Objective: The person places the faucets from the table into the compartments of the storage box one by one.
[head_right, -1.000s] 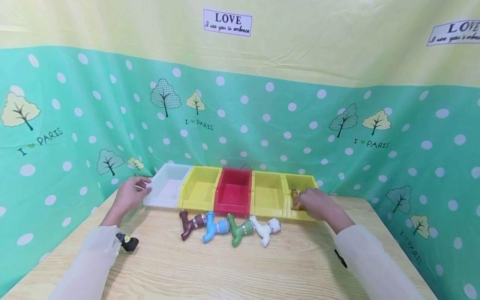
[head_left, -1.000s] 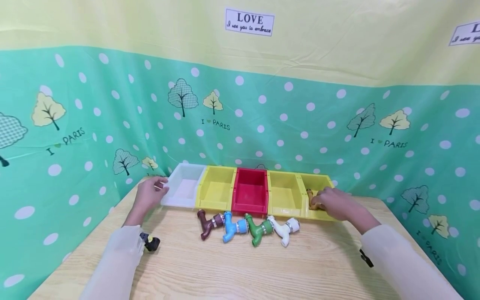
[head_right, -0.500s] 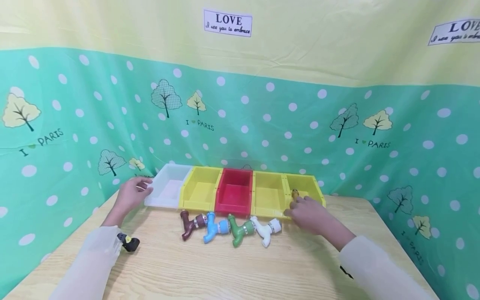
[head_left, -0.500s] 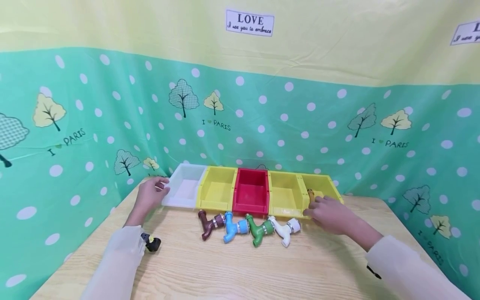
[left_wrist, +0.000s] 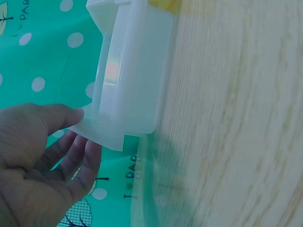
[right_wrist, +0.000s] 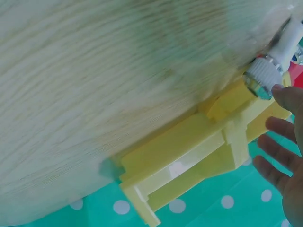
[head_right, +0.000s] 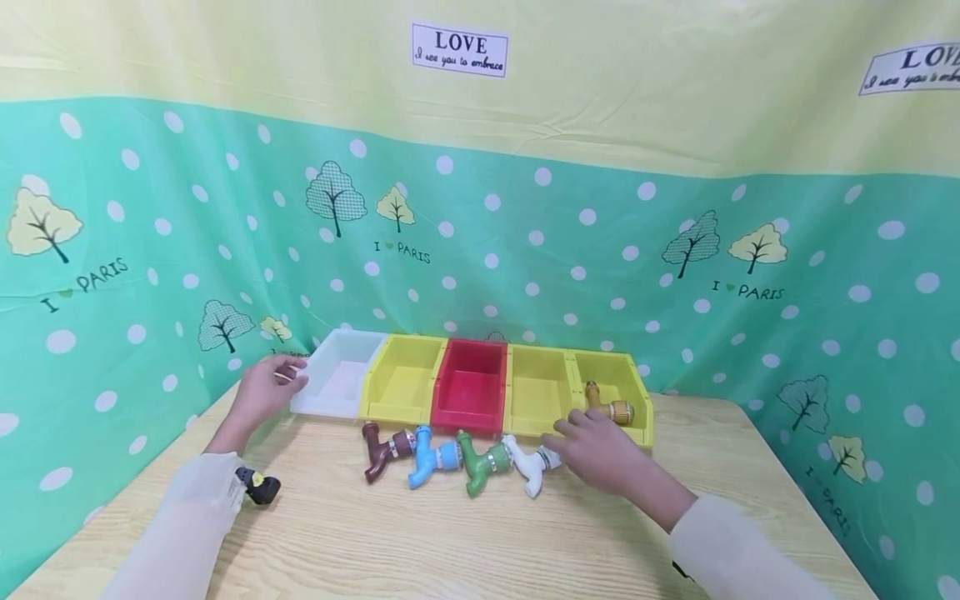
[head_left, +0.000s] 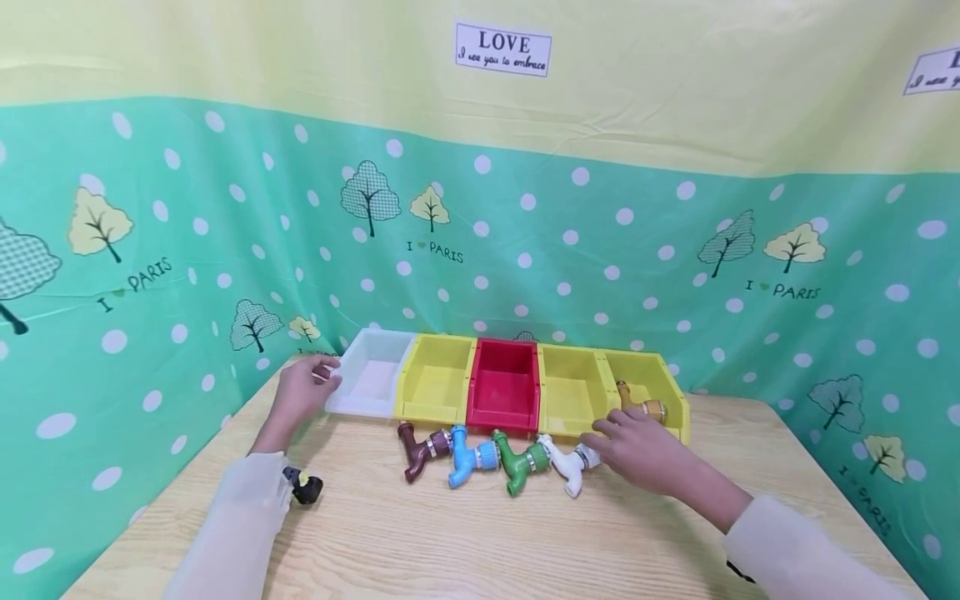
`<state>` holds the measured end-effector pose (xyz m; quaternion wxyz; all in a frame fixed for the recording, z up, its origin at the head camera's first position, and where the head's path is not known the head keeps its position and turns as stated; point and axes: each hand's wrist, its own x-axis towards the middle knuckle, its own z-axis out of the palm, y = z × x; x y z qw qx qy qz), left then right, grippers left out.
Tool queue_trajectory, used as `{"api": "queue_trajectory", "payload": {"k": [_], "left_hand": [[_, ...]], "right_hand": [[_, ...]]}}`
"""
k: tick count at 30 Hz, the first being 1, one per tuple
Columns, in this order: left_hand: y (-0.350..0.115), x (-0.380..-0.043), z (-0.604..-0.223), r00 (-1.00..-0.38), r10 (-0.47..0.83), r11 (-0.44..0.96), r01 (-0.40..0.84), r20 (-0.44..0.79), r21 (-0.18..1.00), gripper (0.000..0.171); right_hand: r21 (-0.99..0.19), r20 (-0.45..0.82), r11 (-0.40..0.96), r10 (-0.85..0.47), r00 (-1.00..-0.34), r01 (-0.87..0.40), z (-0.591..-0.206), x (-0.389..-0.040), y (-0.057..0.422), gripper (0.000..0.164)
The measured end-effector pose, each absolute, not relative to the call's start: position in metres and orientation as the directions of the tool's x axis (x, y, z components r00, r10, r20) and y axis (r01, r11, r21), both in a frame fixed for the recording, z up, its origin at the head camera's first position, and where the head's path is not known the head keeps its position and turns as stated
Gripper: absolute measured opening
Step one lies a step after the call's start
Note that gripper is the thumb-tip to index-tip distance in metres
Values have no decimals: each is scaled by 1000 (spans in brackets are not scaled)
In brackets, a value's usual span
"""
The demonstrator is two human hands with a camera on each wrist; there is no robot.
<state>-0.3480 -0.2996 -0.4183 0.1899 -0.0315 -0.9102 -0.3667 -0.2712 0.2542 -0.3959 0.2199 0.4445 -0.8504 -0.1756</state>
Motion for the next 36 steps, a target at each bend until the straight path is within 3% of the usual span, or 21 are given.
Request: {"api": "queue_trajectory", "payload": {"k": [5,13,24,36], "left_hand": [[-300,-348,-419,-925,-81,730,198,370,654,27],[-299,-349,-421,-924,-76,731,204,375,651,26],[-299,-346,-418,-930,-80,730,190,359,656,27],[-299,-346,-416,-935,-79,726,185,346,663,27]], "right_hand": [[410,134,511,-853,-504,-755,-399,-271,245,45],[342,108,440,-896,-431,-830,-407,-272,238,41],[286,33,466,-878,-477,-837,-402,-267,227,28],[330,16,464,-873,-487,-822,-407,-257,228,30]]}}
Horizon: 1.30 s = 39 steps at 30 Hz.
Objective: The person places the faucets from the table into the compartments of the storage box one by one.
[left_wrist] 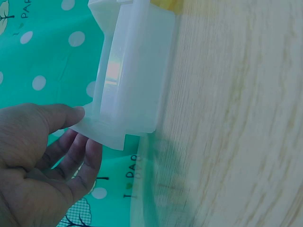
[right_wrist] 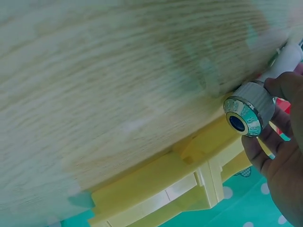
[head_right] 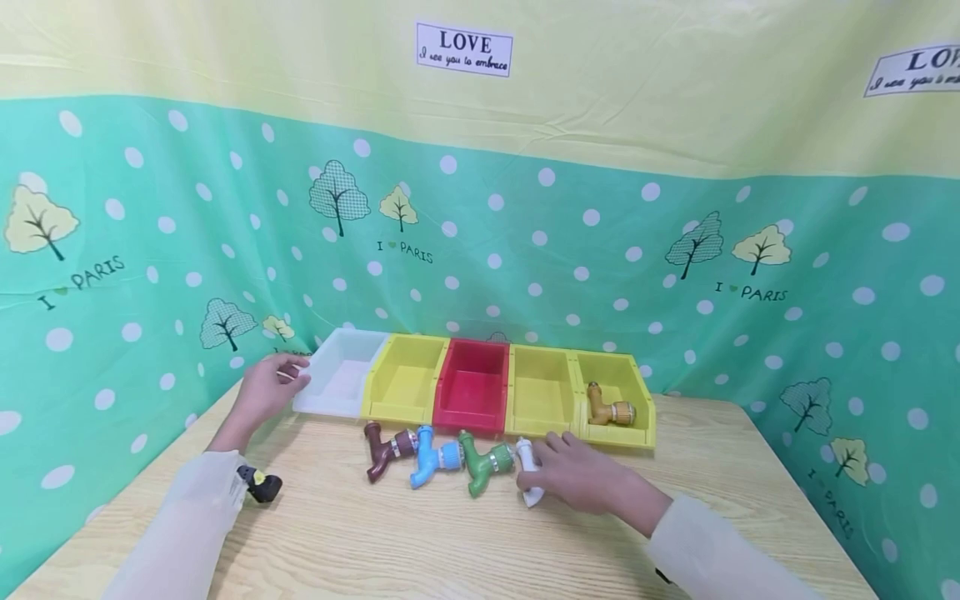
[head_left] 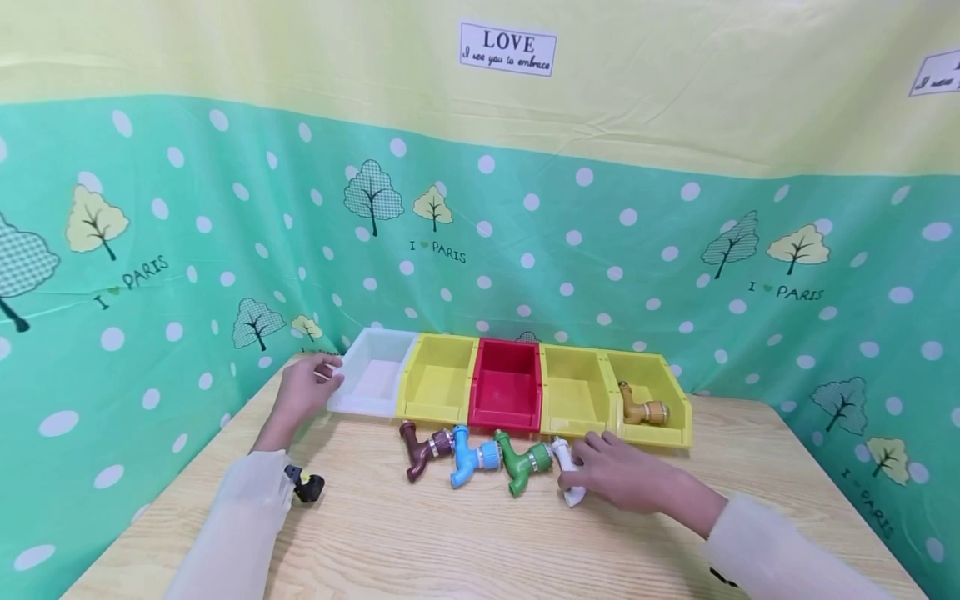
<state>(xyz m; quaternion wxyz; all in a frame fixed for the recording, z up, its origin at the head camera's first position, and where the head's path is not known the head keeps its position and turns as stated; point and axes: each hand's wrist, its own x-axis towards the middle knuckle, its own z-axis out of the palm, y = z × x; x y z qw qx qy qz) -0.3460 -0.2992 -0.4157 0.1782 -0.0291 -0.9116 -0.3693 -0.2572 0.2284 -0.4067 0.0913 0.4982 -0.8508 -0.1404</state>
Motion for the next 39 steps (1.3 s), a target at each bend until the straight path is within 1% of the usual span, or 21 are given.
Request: {"api": "queue_trajectory", "payload": {"k": [4,9,17,21,27,32,39], "left_hand": [[-300,-346,-416,-935,-79,726,184,346,663,28],[-302,-347,-417,-932,-78,731,188,354,656,27],[-304,-348,-420,-932,-80,735,184,353,653,27],[-304,-346,-421,-933,-79,733,184,350,655,28],[-304,-344,-421,-936,-85,730,174,340,661,28],[-303,-346,-420,-936,-85,726,176,341,665,28],[-301,-349,-418,-936,-74,729,183,343,659,28]], "right_hand": [[333,8,453,-879,-477,-827,-406,-253,229,34],[345,4,449,-879,-477,-824,-395,-248,229,43],[376,42,479,-864,-502,-793,-369,-252,229,43],[377,64,504,-851,-521,-777,-356,-260,229,45],[358,73,562,-813,-578,-746,-346,-281,227,47],[351,84,592,-792,-605,-726,-346,-300,222,46],[311,72,635,-758,-648,-708,-352,-325,218,41]]}}
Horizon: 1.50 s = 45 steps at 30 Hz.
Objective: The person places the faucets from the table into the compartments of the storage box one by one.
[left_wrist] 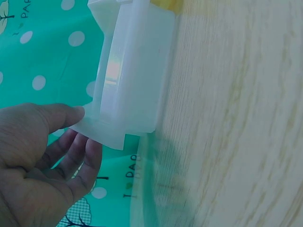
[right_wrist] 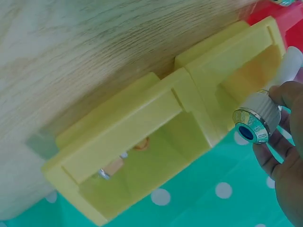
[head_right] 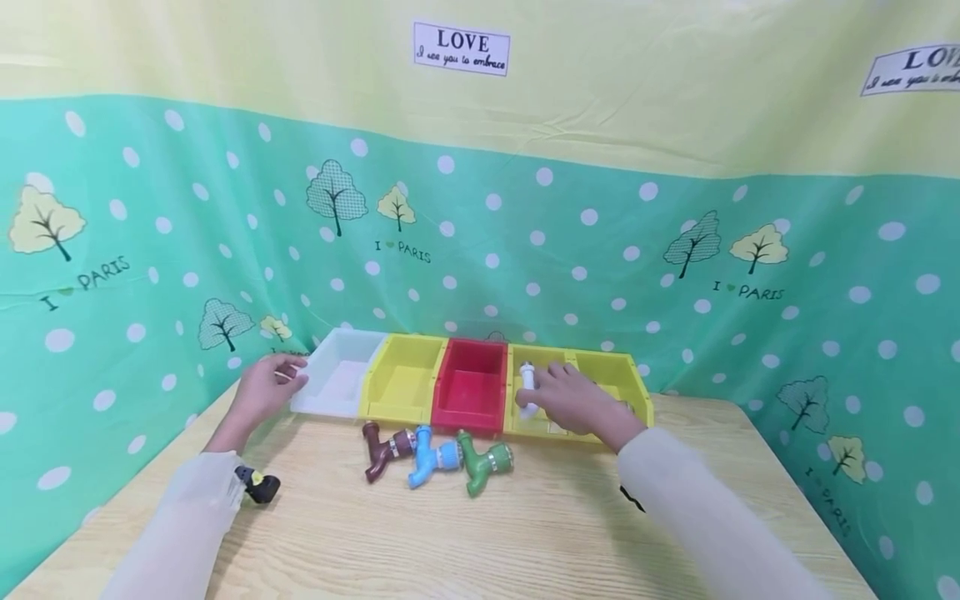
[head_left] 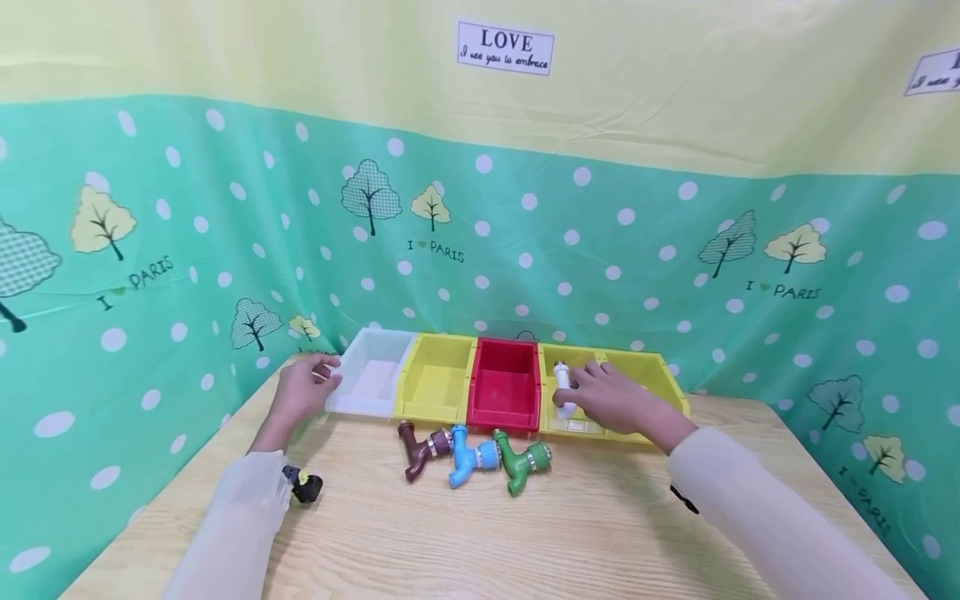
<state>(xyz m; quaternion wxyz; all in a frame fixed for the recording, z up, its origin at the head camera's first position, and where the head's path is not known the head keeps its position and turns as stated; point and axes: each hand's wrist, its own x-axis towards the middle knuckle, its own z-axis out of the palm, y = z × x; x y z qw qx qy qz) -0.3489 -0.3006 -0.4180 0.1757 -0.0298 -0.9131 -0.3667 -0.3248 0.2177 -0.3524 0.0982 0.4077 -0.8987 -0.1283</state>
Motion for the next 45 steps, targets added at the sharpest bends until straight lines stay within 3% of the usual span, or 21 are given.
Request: {"api": "queue_trajectory", "payload": {"k": [12,40,45], "left_hand": [[-298,-348,-415,-933,-78,725,188,351,662,27],[-298,-349,-417,-944,-105,716,147,314,682,26],[-299,-349,-416,-943,-104,721,147,316,677,27]], "right_hand": [[181,114,715,-697,-708,-675,-367,-355,216,38],[83,-33,784,-614,-788,-615,-391,-370,206,31],[38,-51,777,-626,-778,-628,-390,-373,206,30]]}}
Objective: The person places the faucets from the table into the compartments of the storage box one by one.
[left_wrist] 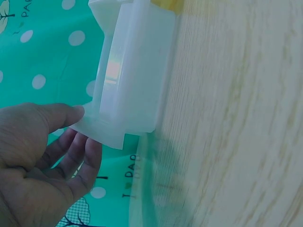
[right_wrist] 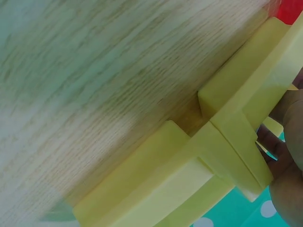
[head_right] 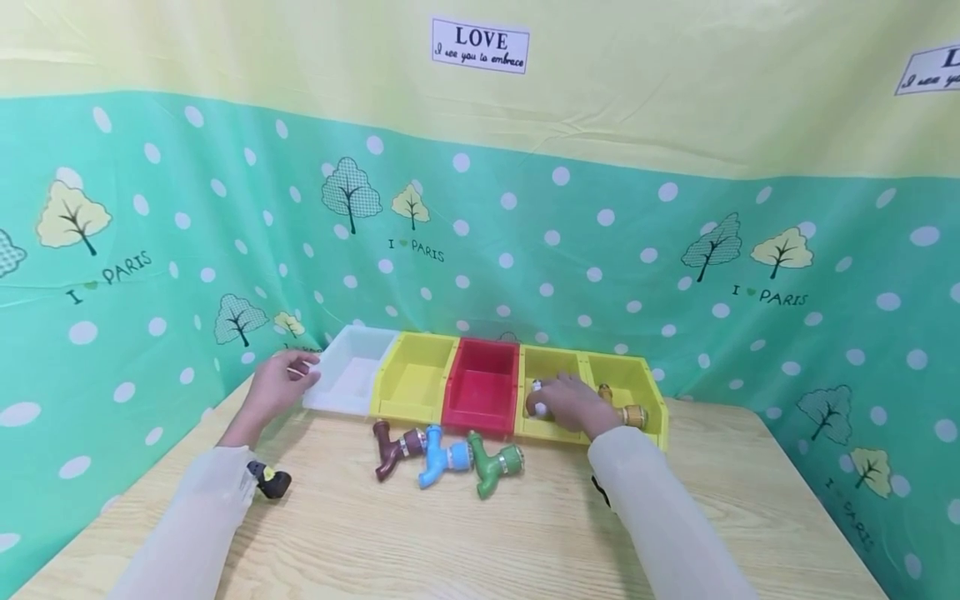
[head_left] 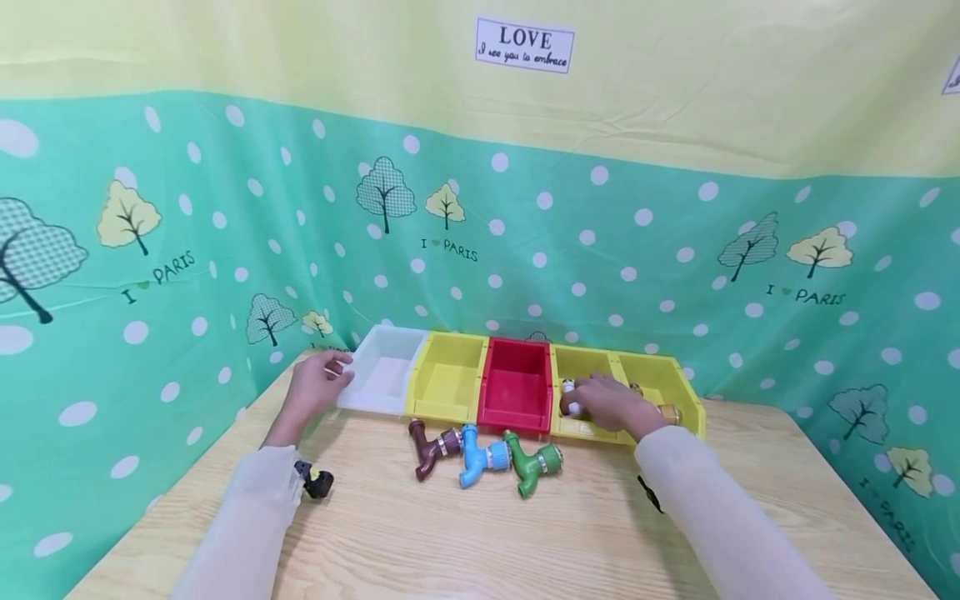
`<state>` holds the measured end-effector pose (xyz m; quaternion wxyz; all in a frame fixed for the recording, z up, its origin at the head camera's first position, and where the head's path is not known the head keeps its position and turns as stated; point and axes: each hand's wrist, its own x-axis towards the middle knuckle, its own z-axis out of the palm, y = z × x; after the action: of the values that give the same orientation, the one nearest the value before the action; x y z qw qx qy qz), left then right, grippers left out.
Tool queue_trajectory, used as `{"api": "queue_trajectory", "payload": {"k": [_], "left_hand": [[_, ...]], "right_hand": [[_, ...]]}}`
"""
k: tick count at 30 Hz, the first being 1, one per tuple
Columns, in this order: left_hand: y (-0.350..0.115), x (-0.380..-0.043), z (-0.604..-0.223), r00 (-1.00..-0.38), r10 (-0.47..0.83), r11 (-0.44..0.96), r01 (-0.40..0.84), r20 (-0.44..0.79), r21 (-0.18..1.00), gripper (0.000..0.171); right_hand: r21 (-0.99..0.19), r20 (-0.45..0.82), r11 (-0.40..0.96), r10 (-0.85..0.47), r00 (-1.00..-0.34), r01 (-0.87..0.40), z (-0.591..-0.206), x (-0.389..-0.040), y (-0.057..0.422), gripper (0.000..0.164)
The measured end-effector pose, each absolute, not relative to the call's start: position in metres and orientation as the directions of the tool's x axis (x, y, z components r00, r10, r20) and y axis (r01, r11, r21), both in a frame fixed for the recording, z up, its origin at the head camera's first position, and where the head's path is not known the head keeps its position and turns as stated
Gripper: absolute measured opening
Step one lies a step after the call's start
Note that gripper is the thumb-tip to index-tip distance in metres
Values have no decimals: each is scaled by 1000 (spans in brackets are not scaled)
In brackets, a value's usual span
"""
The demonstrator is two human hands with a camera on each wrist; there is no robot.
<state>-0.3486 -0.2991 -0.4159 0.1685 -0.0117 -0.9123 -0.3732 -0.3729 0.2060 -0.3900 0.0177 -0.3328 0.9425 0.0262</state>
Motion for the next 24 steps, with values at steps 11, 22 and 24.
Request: {"api": "queue_trajectory", "payload": {"k": [11,22,24], "left_hand": [[-301,-346,-418,-944,-101,717,150,314,680,29],[-302,-347,-419,-941,-89,718,167,328,675,29],[-301,-348,-418,-940,-87,718,170,329,675,29]], "right_hand": [[46,-19,756,-652,-758,-652,-385,-360,209,33],[343,77,612,-774,-628,-712,-372,-318,208,26],[409,99,577,-798,-594,-707,-373,-313,206,23]]}}
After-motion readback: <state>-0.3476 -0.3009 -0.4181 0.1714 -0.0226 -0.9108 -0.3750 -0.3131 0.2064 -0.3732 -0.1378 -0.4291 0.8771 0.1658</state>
